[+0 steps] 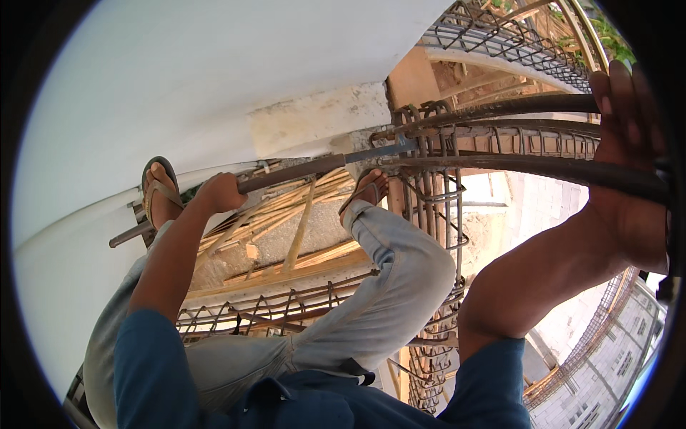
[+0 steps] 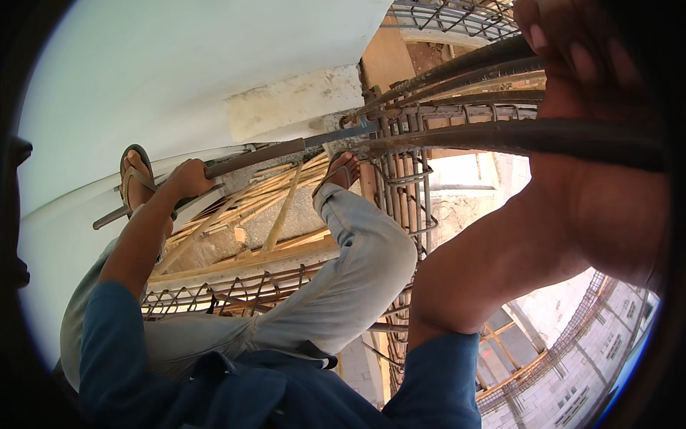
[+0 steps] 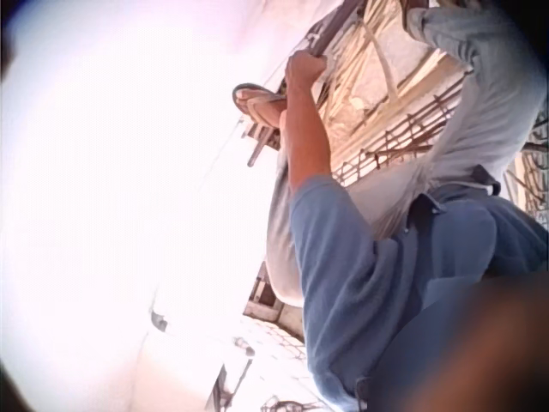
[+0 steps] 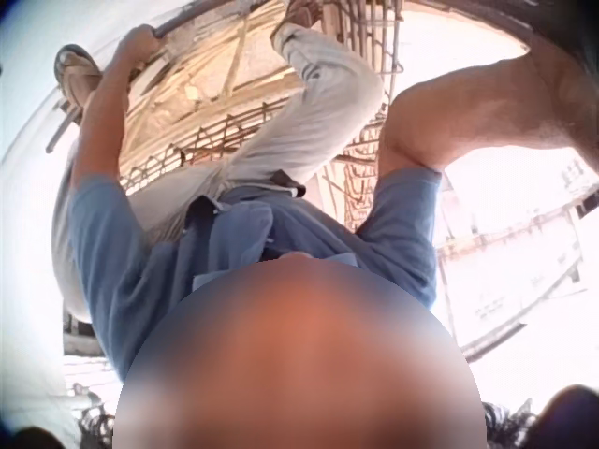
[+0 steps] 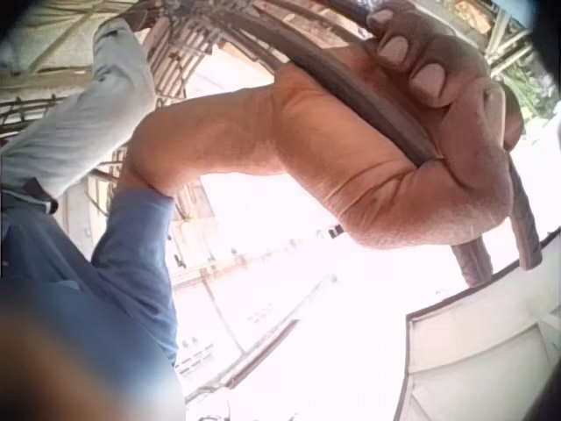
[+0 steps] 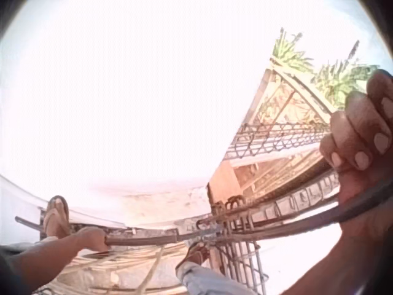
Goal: The person assembles a rebar cage on a construction site. They position and align multiple steel bars, then secure them by tying wire at intersections. The person works on a narrow ledge, handling bars one at a time and using wire to fasten the structure.
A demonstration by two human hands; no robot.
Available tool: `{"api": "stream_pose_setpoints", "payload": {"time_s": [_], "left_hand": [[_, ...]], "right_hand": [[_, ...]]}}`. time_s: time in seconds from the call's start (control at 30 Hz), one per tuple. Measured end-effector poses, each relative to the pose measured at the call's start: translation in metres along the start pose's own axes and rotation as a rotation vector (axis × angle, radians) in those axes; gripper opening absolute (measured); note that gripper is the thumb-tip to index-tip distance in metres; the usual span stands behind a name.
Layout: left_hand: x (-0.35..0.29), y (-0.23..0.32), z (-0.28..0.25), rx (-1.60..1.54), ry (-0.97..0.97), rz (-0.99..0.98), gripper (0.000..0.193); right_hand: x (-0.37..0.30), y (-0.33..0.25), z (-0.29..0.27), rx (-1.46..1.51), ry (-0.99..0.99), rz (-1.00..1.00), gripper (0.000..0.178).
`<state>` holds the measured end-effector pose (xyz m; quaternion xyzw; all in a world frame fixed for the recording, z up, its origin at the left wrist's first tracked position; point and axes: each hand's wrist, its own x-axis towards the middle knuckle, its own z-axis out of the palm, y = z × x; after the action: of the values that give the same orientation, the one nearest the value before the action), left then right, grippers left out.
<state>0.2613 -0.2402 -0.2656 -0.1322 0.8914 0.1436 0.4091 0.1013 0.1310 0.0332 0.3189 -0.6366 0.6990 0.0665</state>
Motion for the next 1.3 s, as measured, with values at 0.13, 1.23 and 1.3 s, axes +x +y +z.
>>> {"api": "stream_pose_setpoints", "payload": {"time_s": [0.13, 1.23, 1.3], "left_hand": [[0.002, -0.002, 0.009, 0.008, -0.043, -0.021, 0.028], [-0.059, 0.334, -0.126, -0.763, 0.470, 1.217, 0.077], [-0.061, 0.342, -0.126, -0.799, 0.682, 1.347, 0.065]], "right_hand": [[0.006, -0.005, 0.000, 0.001, -0.038, 0.095, 0.036], [0.001, 0.000, 0.005, -0.028, 0.162, 0.224, 0.050], [-0.012, -0.004, 0.004, -0.213, 0.181, 0.128, 0.065]]}}
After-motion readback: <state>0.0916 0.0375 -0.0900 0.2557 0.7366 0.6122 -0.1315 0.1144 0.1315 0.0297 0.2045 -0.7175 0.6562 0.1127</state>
